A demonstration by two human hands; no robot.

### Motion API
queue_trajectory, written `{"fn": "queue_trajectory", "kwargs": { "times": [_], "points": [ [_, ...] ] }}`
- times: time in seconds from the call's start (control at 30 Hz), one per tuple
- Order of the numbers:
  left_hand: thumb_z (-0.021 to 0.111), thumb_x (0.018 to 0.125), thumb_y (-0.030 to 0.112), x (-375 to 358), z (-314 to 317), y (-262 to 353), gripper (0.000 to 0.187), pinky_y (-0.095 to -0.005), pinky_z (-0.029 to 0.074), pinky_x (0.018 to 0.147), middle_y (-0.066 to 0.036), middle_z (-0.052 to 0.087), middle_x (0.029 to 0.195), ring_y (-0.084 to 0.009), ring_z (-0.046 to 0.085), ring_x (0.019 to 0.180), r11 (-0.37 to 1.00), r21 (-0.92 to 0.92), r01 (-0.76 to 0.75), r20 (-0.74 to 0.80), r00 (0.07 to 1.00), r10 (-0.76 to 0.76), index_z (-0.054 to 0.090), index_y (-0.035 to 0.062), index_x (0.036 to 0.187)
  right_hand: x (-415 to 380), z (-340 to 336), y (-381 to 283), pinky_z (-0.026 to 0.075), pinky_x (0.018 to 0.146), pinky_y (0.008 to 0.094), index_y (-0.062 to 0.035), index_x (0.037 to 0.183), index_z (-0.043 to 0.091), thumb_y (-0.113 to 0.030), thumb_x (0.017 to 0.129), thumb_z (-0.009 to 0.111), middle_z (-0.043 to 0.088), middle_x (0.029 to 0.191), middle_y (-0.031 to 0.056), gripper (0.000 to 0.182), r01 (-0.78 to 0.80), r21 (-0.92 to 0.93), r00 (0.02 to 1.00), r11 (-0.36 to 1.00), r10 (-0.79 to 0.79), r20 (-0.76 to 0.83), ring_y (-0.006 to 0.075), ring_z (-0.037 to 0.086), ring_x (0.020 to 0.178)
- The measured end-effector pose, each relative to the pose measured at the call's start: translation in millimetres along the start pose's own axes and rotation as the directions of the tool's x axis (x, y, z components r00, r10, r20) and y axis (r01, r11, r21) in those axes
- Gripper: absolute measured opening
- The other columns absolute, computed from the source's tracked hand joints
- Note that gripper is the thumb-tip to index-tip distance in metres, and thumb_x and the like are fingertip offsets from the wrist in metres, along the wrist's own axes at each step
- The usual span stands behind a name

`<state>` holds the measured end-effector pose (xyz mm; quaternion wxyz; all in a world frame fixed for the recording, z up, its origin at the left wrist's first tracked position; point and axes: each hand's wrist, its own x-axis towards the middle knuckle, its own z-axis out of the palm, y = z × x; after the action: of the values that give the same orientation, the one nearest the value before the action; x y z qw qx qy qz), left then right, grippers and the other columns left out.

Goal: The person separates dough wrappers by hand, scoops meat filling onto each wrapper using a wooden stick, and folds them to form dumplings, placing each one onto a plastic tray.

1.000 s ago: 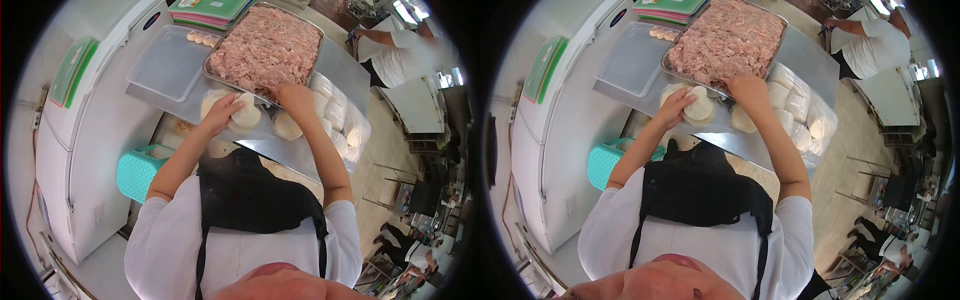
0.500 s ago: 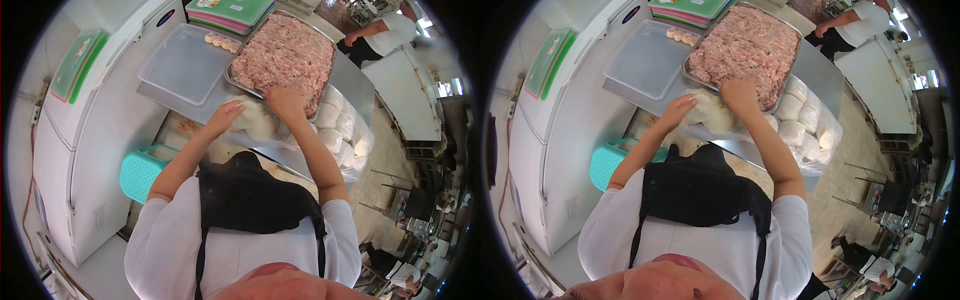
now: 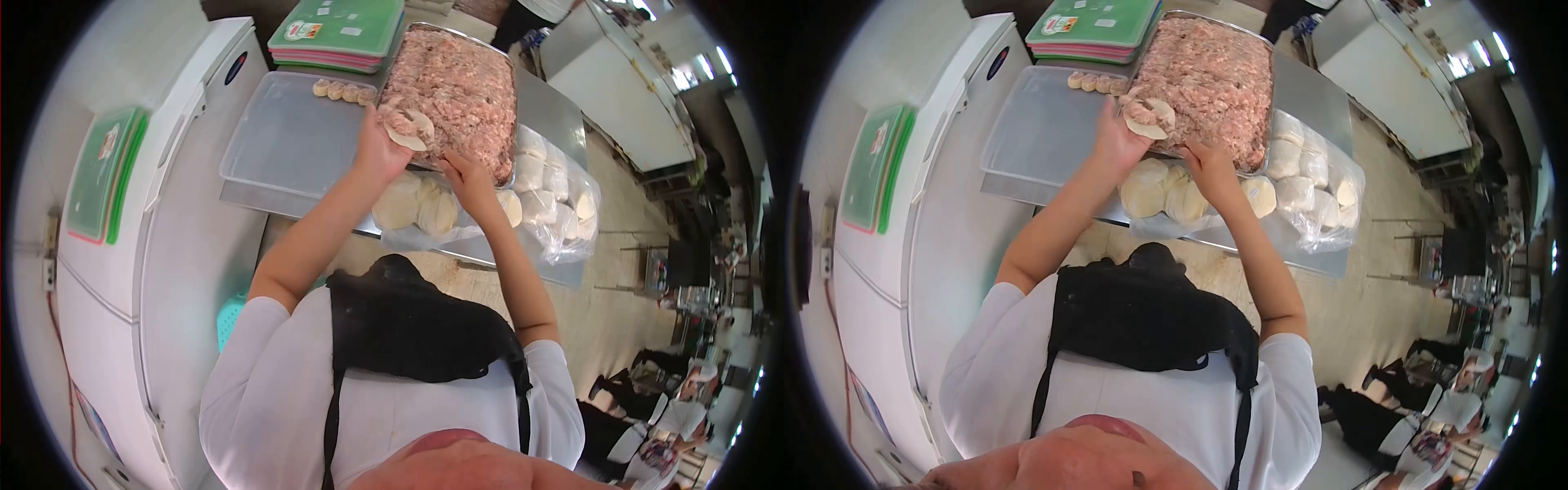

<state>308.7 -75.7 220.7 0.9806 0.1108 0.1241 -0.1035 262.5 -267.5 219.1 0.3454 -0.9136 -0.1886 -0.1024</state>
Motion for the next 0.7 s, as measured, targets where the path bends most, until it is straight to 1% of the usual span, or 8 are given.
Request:
{"fn": "queue_trajectory", "kwargs": {
  "times": [0.13,0.2,0.23,0.33,0.47,0.53,0.63,0.7],
  "points": [
    [0.028,0.097,0.062,9.2,-5.1,2.5,0.074,-0.0524,0.024,0.116,-0.020,0.039,0.147,-0.0363,0.036,0.137,0.994,0.065,0.086,-0.009,0.996,-0.086,0.040,0.0000,0.137,-8.5,-53.3,-12.1,0.052,0.069,0.0456,-0.0086,0.108,0.067,-0.026,0.092,0.060,0.066,0.089,0.0166,0.024,-0.002,-0.345,0.995,0.939,0.037,0.093,0.0378,0.064,0.081],
    [0.028,0.098,0.062,22.1,-14.5,1.3,0.075,-0.0517,0.024,0.117,-0.020,0.039,0.147,-0.0358,0.036,0.138,0.996,0.088,0.027,-0.024,0.999,-0.025,0.037,-0.0005,0.139,-20.6,-67.0,-21.6,0.052,0.066,0.0460,-0.0102,0.108,0.066,-0.025,0.093,0.059,0.064,0.086,0.0151,0.022,-0.051,-0.501,0.993,0.864,0.098,0.068,0.0366,0.064,0.078],
    [0.029,0.098,0.061,28.4,-18.3,1.3,0.076,-0.0514,0.024,0.117,-0.019,0.039,0.147,-0.0356,0.035,0.138,0.995,0.097,-0.006,-0.031,0.999,0.009,0.035,-0.0007,0.141,-27.6,-66.4,-23.7,0.052,0.062,0.0461,-0.0116,0.108,0.063,-0.024,0.093,0.057,0.062,0.081,0.0137,0.020,-0.062,-0.514,0.995,0.856,0.094,0.037,0.0360,0.064,0.075],
    [0.029,0.099,0.058,39.4,-26.4,6.2,0.074,-0.0509,0.024,0.117,-0.019,0.040,0.146,-0.0351,0.036,0.138,0.993,0.119,-0.002,-0.030,1.000,0.006,0.035,-0.0011,0.142,-47.8,-55.2,-8.3,0.050,0.065,0.0458,-0.0117,0.109,0.065,-0.024,0.093,0.059,0.063,0.084,0.0134,0.022,-0.024,-0.506,0.996,0.862,0.063,0.060,0.0353,0.064,0.078],
    [0.031,0.101,0.051,36.4,-22.0,-3.2,0.065,-0.0505,0.027,0.115,-0.017,0.044,0.143,-0.0337,0.040,0.135,0.986,0.163,-0.041,-0.005,0.999,0.042,0.038,-0.0007,0.140,-53.3,-62.9,29.7,0.051,0.060,0.0453,-0.0114,0.102,0.064,-0.026,0.092,0.058,0.063,0.081,0.0114,0.018,-0.110,-0.623,0.975,0.774,0.207,0.085,0.0344,0.065,0.076],
    [0.033,0.102,0.046,28.8,-23.9,-4.6,0.059,-0.0499,0.030,0.114,-0.016,0.047,0.140,-0.0326,0.044,0.132,0.980,0.192,-0.046,0.017,0.999,0.044,0.040,-0.0002,0.137,-47.8,-82.0,7.0,0.051,0.062,0.0449,-0.0110,0.099,0.065,-0.027,0.092,0.059,0.064,0.082,0.0115,0.019,-0.132,-0.602,0.974,0.788,0.216,0.069,0.0339,0.065,0.076],
    [0.036,0.102,0.040,21.3,-29.5,-8.4,0.050,-0.0489,0.037,0.109,-0.014,0.053,0.133,-0.0315,0.049,0.126,0.976,0.217,0.030,-0.106,0.994,-0.007,0.045,0.0016,0.132,-50.6,-100.0,1.0,0.051,0.065,0.0455,-0.0099,0.094,0.067,-0.029,0.091,0.059,0.066,0.082,0.0122,0.021,-0.088,-0.497,0.976,0.863,0.174,0.129,0.0339,0.065,0.077],
    [0.039,0.101,0.039,12.5,-31.8,-12.9,0.046,-0.0487,0.040,0.105,-0.014,0.056,0.127,-0.0312,0.053,0.121,0.978,0.210,-0.005,-0.089,0.996,0.024,0.048,0.0029,0.128,-55.4,-104.4,4.7,0.050,0.068,0.0461,-0.0089,0.093,0.068,-0.030,0.092,0.058,0.066,0.084,0.0130,0.024,-0.074,-0.511,0.939,0.857,0.232,0.254,0.0339,0.065,0.079]
  ]
}}
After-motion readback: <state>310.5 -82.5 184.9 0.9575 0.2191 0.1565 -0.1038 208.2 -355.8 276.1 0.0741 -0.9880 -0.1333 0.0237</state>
